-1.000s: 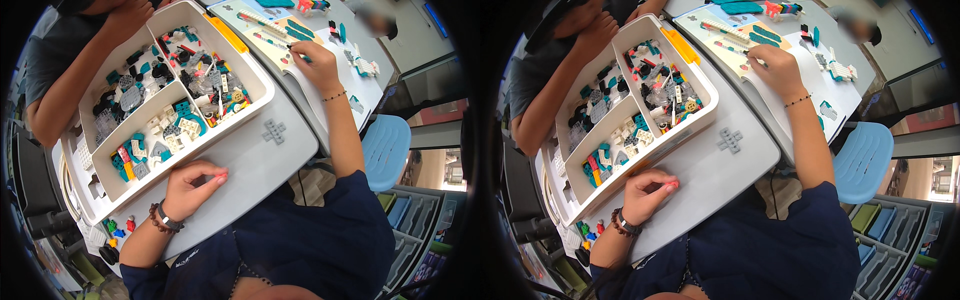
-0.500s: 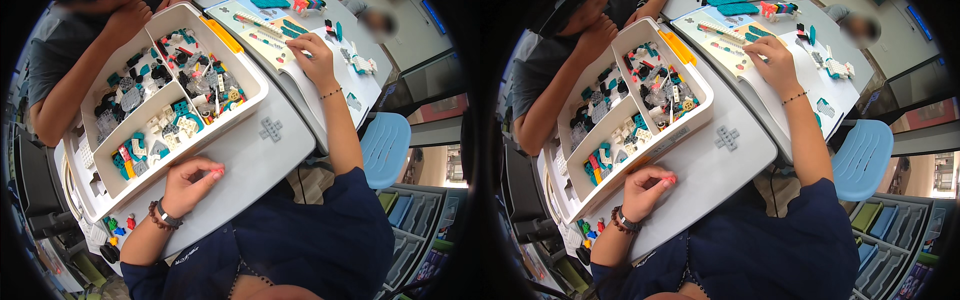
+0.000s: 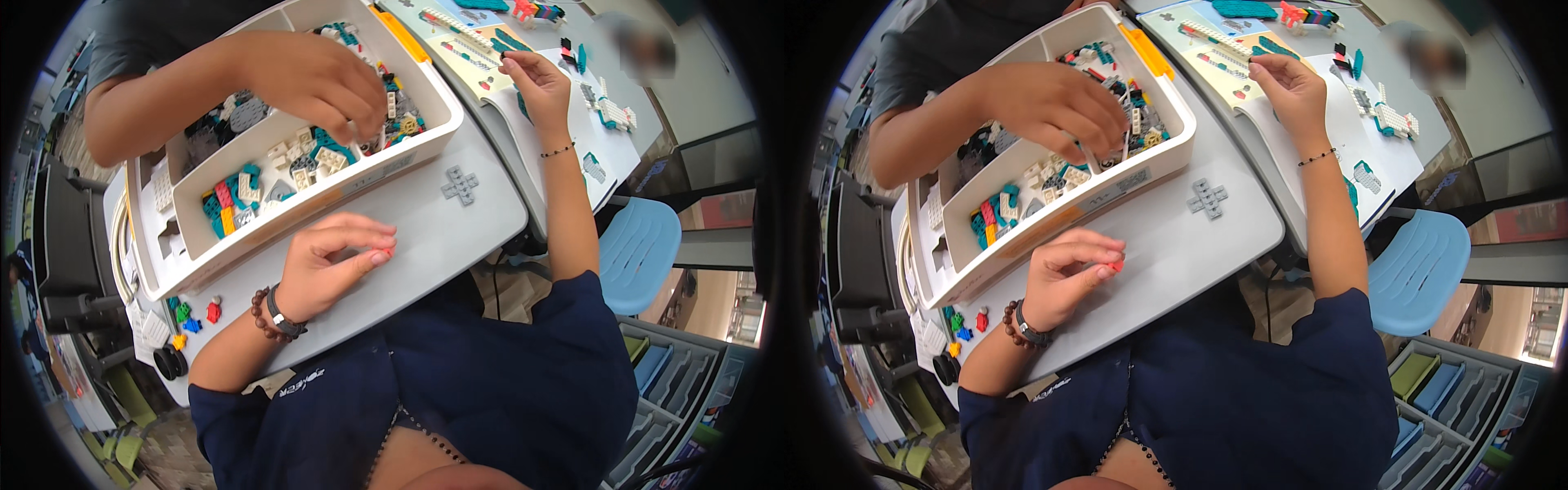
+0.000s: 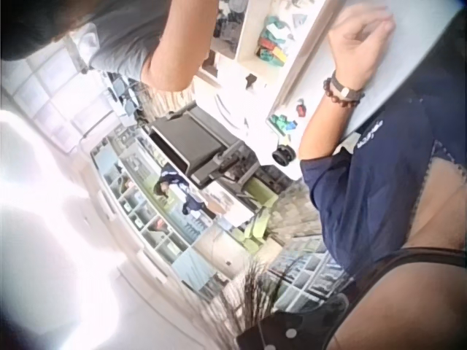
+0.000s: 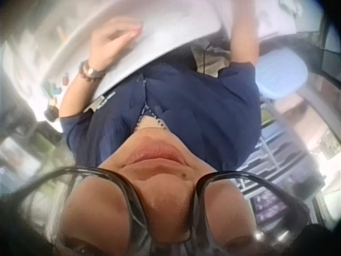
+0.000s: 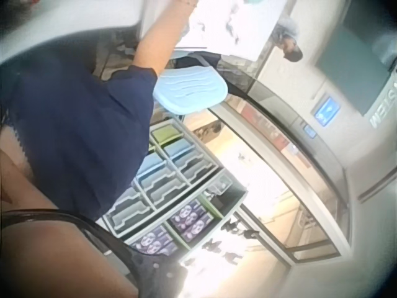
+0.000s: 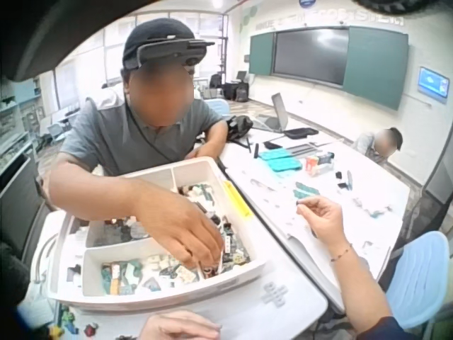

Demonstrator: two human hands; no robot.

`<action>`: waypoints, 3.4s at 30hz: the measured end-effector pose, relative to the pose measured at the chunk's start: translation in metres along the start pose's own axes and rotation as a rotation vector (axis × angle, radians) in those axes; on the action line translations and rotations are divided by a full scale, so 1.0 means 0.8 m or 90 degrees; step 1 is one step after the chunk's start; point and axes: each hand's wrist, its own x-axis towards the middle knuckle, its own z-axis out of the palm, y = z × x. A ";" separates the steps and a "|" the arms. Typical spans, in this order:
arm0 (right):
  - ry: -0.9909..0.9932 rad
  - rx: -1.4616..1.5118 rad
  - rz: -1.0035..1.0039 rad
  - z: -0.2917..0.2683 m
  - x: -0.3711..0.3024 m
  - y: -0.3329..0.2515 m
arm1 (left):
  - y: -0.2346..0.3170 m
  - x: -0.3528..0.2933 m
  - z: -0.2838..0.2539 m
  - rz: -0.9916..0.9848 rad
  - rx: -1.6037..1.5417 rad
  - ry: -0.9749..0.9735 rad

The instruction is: The person assembles small plastic building blocks by hand, selecting pieces from a compartmentalized tray and connecting them into small structures. They occasionally place assembled pieces on the table and continue adding components.

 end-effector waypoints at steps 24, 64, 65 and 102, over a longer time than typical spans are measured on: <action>-0.130 0.416 -0.052 0.140 -0.152 -0.230 | 0.089 -0.023 -0.017 0.455 0.273 0.122; -0.178 0.314 -0.342 0.155 -0.153 -0.240 | 0.090 -0.053 -0.002 0.745 0.655 0.208; -0.182 0.315 -0.345 0.156 -0.153 -0.239 | 0.090 -0.053 -0.001 0.747 0.656 0.202; -0.317 0.620 -0.189 0.162 -0.147 -0.222 | 0.112 -0.053 -0.010 0.514 0.426 0.039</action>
